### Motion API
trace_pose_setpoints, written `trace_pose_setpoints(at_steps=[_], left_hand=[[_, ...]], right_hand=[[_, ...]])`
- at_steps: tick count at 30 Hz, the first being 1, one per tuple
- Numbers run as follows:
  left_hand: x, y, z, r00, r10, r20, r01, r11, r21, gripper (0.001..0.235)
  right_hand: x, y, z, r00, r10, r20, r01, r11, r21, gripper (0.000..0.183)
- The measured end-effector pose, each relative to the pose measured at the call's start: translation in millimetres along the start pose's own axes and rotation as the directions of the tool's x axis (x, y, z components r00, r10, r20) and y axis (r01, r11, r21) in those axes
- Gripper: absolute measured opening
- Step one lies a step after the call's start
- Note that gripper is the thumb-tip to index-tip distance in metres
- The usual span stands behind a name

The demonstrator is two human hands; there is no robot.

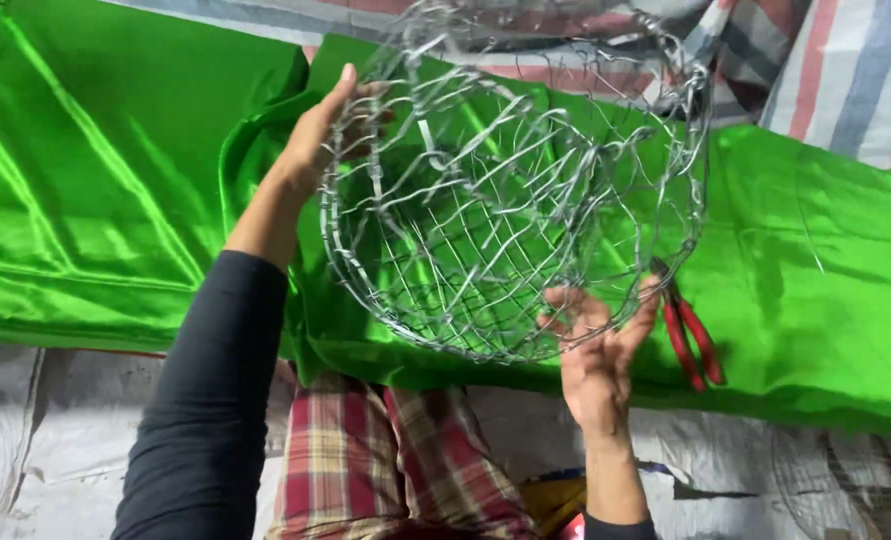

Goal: Inspecting and adjusting a wire mesh basket using hands and pliers

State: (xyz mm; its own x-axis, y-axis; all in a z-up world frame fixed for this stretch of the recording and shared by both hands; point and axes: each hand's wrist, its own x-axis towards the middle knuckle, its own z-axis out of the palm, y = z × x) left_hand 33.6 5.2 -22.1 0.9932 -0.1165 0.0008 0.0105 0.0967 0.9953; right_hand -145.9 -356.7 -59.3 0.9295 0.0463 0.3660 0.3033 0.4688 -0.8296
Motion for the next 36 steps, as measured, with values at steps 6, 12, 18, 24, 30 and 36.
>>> trace_pose_setpoints(at_steps=[6,12,18,24,30,36], left_hand=[[-21,-10,-8,1.0,-0.015,0.022,0.018,0.984,-0.177,0.11],[-23,-19,-4,0.998,-0.036,-0.042,0.027,0.979,-0.2,0.097],[-65,-15,12,0.915,0.263,-0.307,-0.228,0.963,0.147,0.089],[-224,-65,145,0.392,0.61,-0.689,-0.313,0.793,0.523,0.015],[-268,-61,215,0.835,0.458,-0.305,-0.365,0.876,0.315,0.035],[-247,-46,221,0.926,0.367,-0.092,-0.317,0.886,0.339,0.069]], right_hand=[[-2,11,-36,0.975,0.127,0.18,-0.126,0.992,-0.015,0.107],[2,25,-44,0.969,0.079,0.235,-0.094,0.994,0.051,0.084],[-5,12,-26,0.981,0.074,0.181,-0.074,0.997,-0.006,0.079],[-11,7,-65,0.938,-0.26,-0.23,0.099,0.836,-0.54,0.049],[74,-56,-41,0.911,-0.412,-0.025,0.259,0.618,-0.742,0.059],[118,-90,0,0.939,-0.09,0.332,0.315,0.612,-0.725,0.083]])
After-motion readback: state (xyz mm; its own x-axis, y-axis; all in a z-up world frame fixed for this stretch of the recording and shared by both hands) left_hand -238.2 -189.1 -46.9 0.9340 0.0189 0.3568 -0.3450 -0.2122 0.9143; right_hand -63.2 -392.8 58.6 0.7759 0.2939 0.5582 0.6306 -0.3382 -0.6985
